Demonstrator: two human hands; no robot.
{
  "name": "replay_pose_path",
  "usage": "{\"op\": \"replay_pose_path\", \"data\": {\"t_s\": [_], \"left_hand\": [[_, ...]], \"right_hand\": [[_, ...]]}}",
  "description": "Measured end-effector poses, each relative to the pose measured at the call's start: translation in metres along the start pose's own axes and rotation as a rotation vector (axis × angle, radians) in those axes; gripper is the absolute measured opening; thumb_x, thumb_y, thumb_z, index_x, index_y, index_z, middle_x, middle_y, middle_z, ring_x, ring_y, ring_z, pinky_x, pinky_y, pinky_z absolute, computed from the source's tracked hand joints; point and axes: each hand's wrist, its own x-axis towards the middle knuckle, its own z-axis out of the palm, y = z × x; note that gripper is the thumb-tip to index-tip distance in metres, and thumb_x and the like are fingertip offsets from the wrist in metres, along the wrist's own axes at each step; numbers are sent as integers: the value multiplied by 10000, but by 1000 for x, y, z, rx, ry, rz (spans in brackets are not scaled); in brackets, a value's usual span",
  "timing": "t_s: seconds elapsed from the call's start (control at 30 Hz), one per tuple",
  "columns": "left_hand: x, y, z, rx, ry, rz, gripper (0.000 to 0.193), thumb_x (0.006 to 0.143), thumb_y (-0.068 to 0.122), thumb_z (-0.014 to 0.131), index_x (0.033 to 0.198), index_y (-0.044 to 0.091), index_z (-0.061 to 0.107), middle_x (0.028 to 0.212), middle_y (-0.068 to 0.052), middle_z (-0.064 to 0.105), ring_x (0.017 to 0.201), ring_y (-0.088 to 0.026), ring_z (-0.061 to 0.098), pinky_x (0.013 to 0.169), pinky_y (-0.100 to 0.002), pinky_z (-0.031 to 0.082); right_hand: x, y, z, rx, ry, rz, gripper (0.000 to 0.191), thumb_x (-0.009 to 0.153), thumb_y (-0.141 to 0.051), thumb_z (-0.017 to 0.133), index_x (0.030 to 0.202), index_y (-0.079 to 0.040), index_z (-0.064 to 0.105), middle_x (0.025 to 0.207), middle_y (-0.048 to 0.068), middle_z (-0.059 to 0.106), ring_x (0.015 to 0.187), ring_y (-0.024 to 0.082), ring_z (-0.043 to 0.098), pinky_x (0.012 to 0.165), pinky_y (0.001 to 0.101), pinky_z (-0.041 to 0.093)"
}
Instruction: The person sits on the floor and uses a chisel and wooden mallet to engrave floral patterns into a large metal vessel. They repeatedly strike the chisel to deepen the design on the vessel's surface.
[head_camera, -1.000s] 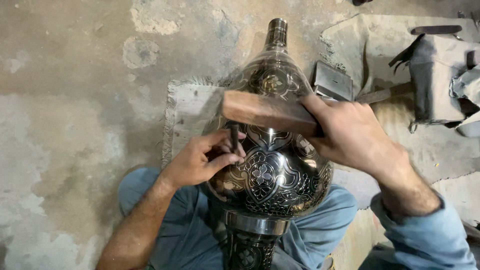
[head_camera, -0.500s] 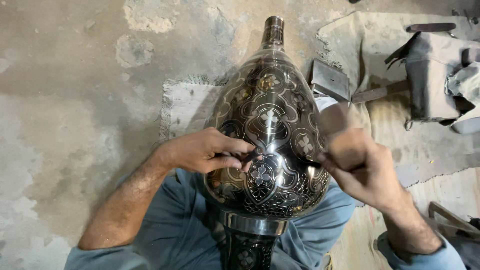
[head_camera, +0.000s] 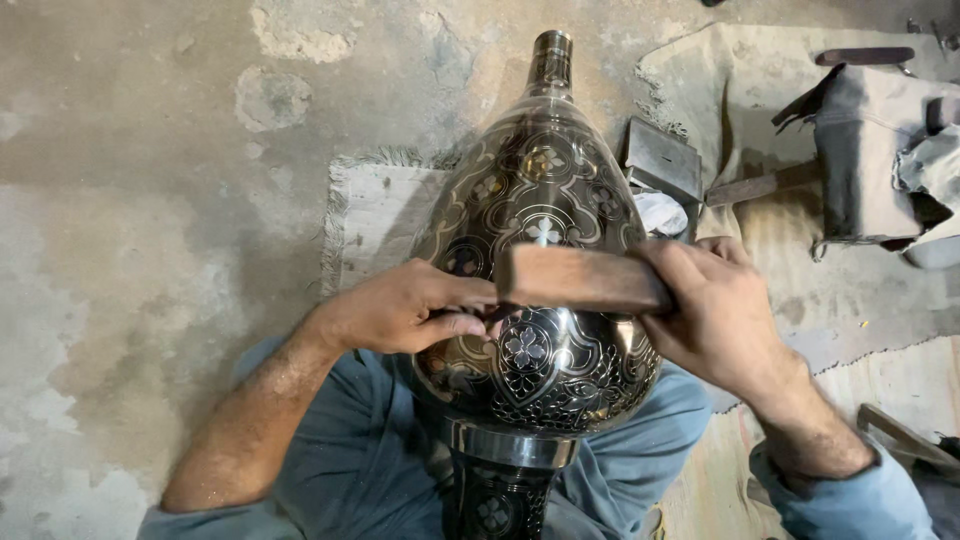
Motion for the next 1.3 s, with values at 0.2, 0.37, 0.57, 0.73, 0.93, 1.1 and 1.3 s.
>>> {"op": "replay_pose_path", "data": {"t_s": [0.2,0.37,0.57,0.73,0.93,1.1,1.3], "left_hand": [[-17,14,15,-69,230,-91,338,995,149,674,1331,127,644,1089,-30,805,995,-173,792,961,-375,631],[-22,19,34,-246,463,-155,358,974,60,675,1326,34,614,1058,-67,776,1004,-166,767,956,-331,624],[-23,19,58,-411,695,-171,428,959,-1,671,1371,-16,556,1091,-105,756,1030,-173,736,952,-314,604],[-25,16,72,-479,809,-203,391,967,-14,657,1337,-24,530,1070,-121,751,1028,-200,753,953,-325,616],[-24,16,95,-574,1026,-136,376,965,-34,664,1307,-32,507,1084,-147,721,1003,-224,744,860,-320,638],[-24,18,108,-579,1184,-200,379,919,-47,702,1231,-20,488,1037,-155,734,956,-225,762,819,-332,660],[-26,16,104,-620,1192,-140,366,931,-40,724,1216,-19,495,1049,-147,726,976,-236,757,858,-339,654]], "right_hand": [[33,-3,-15,-12,-110,23,500,687,-132,805,1133,-67,589,826,115,714,800,282,748,733,491,528],[74,-7,-27,-337,-248,-224,441,721,-150,787,1119,-110,602,715,83,701,684,292,727,767,507,559],[124,-27,-25,-325,-568,-65,250,930,-118,676,1157,-125,570,756,94,707,598,263,722,535,438,602],[154,-52,-23,-109,-384,-237,439,804,-20,704,1221,-82,584,828,124,706,656,276,731,566,415,625],[175,-86,-26,-239,-426,-244,469,835,-116,761,1275,-98,601,847,151,736,775,318,741,643,454,606],[185,-112,-25,-516,-540,-367,468,768,-177,815,1209,-146,663,890,98,747,800,277,747,681,438,583],[172,-125,-31,-590,-579,-313,275,905,-170,731,1146,-44,689,906,124,742,770,296,741,711,468,581]]}}
